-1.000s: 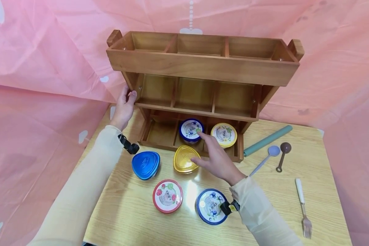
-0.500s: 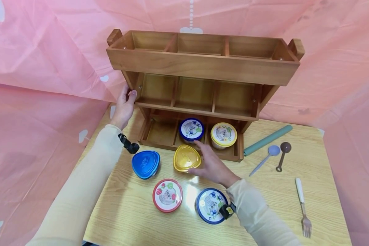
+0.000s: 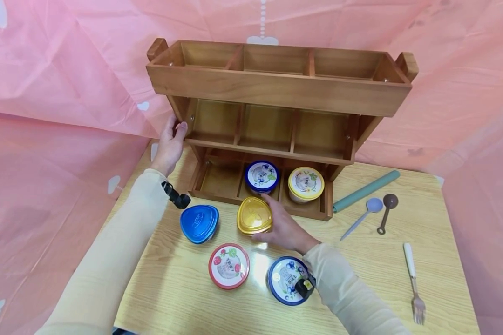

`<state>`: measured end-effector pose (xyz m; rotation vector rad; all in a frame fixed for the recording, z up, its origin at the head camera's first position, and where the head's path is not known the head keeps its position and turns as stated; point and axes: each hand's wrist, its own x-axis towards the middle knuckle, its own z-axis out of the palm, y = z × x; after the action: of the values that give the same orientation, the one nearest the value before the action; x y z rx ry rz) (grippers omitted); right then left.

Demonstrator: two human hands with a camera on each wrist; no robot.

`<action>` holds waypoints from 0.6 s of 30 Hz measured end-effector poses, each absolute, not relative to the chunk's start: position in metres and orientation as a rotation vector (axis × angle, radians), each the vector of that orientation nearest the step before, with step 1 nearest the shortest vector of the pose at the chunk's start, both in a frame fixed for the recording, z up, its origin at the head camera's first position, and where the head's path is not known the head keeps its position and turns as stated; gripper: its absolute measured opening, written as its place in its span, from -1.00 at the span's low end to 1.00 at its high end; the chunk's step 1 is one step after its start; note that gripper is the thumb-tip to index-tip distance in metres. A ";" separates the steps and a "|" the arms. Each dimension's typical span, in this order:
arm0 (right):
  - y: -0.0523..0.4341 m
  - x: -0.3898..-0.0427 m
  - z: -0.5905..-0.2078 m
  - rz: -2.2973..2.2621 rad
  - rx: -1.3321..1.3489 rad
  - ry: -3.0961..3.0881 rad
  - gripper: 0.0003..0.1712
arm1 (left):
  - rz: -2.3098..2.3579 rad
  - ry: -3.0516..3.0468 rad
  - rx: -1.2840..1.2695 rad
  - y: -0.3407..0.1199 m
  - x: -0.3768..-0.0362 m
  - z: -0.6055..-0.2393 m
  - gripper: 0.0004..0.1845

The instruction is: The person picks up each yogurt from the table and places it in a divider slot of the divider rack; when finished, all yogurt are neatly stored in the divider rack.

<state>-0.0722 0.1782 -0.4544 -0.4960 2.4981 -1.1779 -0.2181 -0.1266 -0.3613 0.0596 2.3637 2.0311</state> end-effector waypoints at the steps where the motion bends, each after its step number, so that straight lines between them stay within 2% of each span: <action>1: 0.178 -0.072 -0.455 -1.179 -0.492 2.495 0.26 | 2.030 2.363 0.059 -0.127 -0.218 -0.361 -0.41; 18: 0.173 -0.072 -0.461 -1.188 -0.437 2.472 0.23 | 2.045 2.348 0.062 -0.127 -0.218 -0.361 -0.41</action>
<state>-0.0724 0.1727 -0.4608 -0.4372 2.4719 -1.1877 -0.2177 -0.1271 -0.3612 0.0619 2.3476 2.0450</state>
